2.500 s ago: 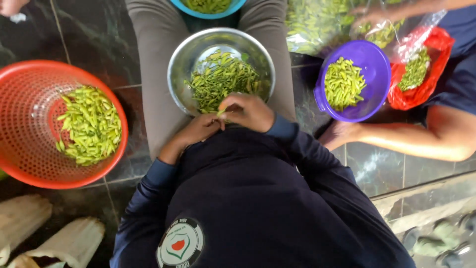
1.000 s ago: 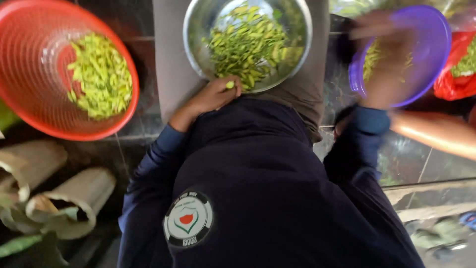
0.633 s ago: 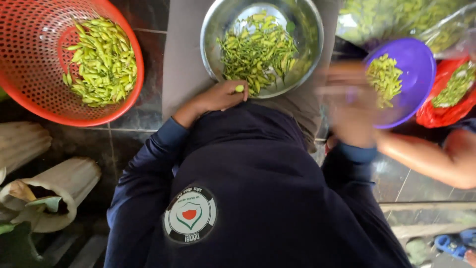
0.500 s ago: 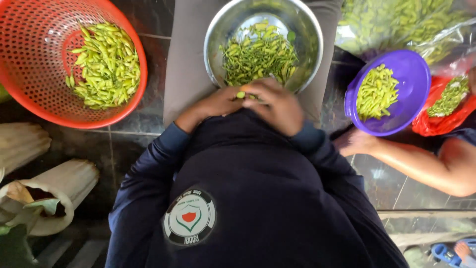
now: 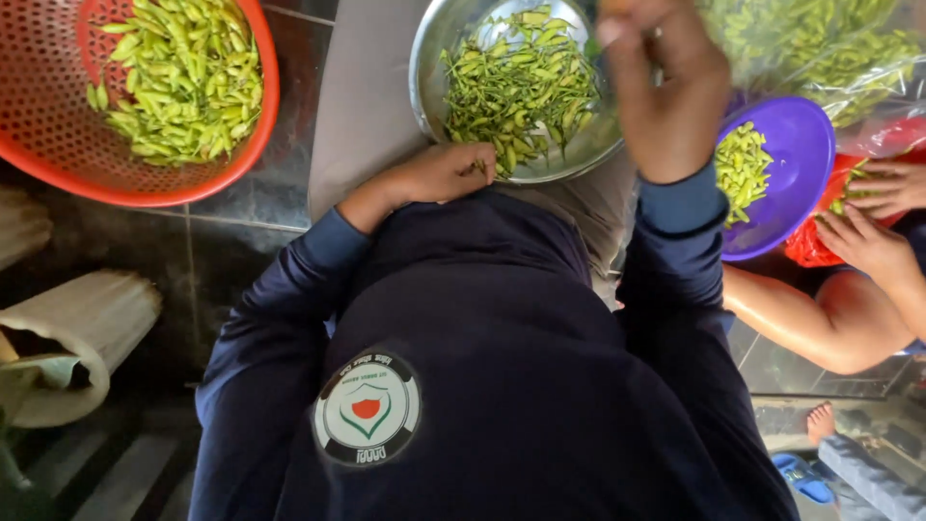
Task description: Removing stems from green chilies and sorting them into a metal bowl while sitting on the floor.
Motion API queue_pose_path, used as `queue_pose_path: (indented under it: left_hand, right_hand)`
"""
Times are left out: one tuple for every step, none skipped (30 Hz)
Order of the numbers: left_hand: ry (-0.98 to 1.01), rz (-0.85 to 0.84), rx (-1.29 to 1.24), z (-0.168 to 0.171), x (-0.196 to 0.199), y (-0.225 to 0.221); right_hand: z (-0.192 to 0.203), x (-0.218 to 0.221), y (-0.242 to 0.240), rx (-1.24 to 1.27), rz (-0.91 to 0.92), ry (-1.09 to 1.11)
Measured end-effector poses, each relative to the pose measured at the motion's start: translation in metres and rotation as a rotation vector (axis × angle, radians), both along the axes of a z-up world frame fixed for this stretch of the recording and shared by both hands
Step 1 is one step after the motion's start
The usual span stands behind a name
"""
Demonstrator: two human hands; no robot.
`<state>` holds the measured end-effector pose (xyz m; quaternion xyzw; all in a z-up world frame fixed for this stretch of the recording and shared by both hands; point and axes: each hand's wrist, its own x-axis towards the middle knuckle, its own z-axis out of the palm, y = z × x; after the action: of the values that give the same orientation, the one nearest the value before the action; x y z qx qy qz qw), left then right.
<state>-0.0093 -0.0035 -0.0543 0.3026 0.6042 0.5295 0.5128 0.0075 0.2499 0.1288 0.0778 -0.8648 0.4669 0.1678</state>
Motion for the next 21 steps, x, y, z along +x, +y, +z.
queue_pose_path:
  left_hand:
    - [0.015,-0.016,0.001,-0.005,0.000,0.000]
    - [0.030,-0.026,-0.001,-0.010,-0.001,-0.001]
    - [0.029,-0.022,0.001,-0.002,-0.001,0.000]
    - [0.027,0.005,0.006,0.007,-0.001,-0.001]
    - [0.025,0.031,0.010,0.016,0.000,-0.002]
    - [0.026,0.034,0.010,0.011,0.000,-0.003]
    - [0.039,0.033,0.016,0.008,0.000,-0.002]
    - [0.051,0.024,0.022,0.005,0.001,0.000]
    - [0.053,0.019,0.023,0.001,0.010,-0.005]
    - [0.067,0.036,-0.007,-0.001,0.010,-0.003]
    - [0.082,0.053,-0.038,-0.002,0.010,0.001]
    - [0.117,0.027,-0.015,-0.006,0.010,0.001]
    - [0.095,0.039,-0.033,-0.009,0.010,0.001]
    - [0.077,0.046,-0.050,-0.014,0.007,0.003]
    - [0.116,0.015,-0.026,-0.007,0.007,0.003]
    - [0.096,0.040,0.008,-0.001,0.013,0.000]
    - [0.073,0.064,0.042,0.000,0.016,-0.004]
    - [0.070,0.032,0.050,0.004,0.014,-0.002]
    - [0.021,0.024,0.019,0.005,0.009,0.001]
    - [-0.024,0.028,-0.016,0.008,0.005,0.001]
    - [-0.023,0.009,-0.011,0.019,0.006,0.006]
  right_hand:
    - [-0.008,0.004,-0.002,0.192,0.046,-0.067]
    - [-0.016,0.007,-0.006,0.382,0.098,-0.131]
    - [-0.048,0.016,-0.006,0.385,0.102,-0.132]
    - [-0.080,0.025,-0.007,0.524,0.167,-0.298]
    - [-0.112,0.035,-0.008,0.663,0.234,-0.462]
    - [-0.120,0.039,-0.011,0.664,0.237,-0.460]
    - [-0.128,0.042,-0.013,0.670,0.257,-0.572]
    - [-0.135,0.048,-0.013,0.673,0.269,-0.686]
    - [-0.142,0.055,-0.016,0.672,0.264,-0.686]
    - [-0.147,0.055,-0.013,0.648,0.243,-0.671]
    - [-0.149,0.056,-0.009,0.624,0.221,-0.655]
    - [-0.150,0.059,-0.005,0.636,0.177,-0.632]
    - [-0.150,0.062,-0.001,0.543,0.206,-0.649]
    - [-0.152,0.065,0.003,0.450,0.232,-0.659]
    - [-0.114,0.057,0.013,0.463,0.185,-0.631]
    - [-0.078,0.058,0.020,0.331,0.077,-0.393]
    - [-0.043,0.060,0.025,0.208,-0.022,-0.146]
    - [-0.037,0.072,0.047,0.213,-0.054,-0.152]
    - [-0.031,0.081,0.059,0.089,0.026,-0.222]
    - [-0.024,0.083,0.062,-0.037,0.118,-0.285]
    - [-0.018,0.093,0.080,-0.166,0.211,-0.344]
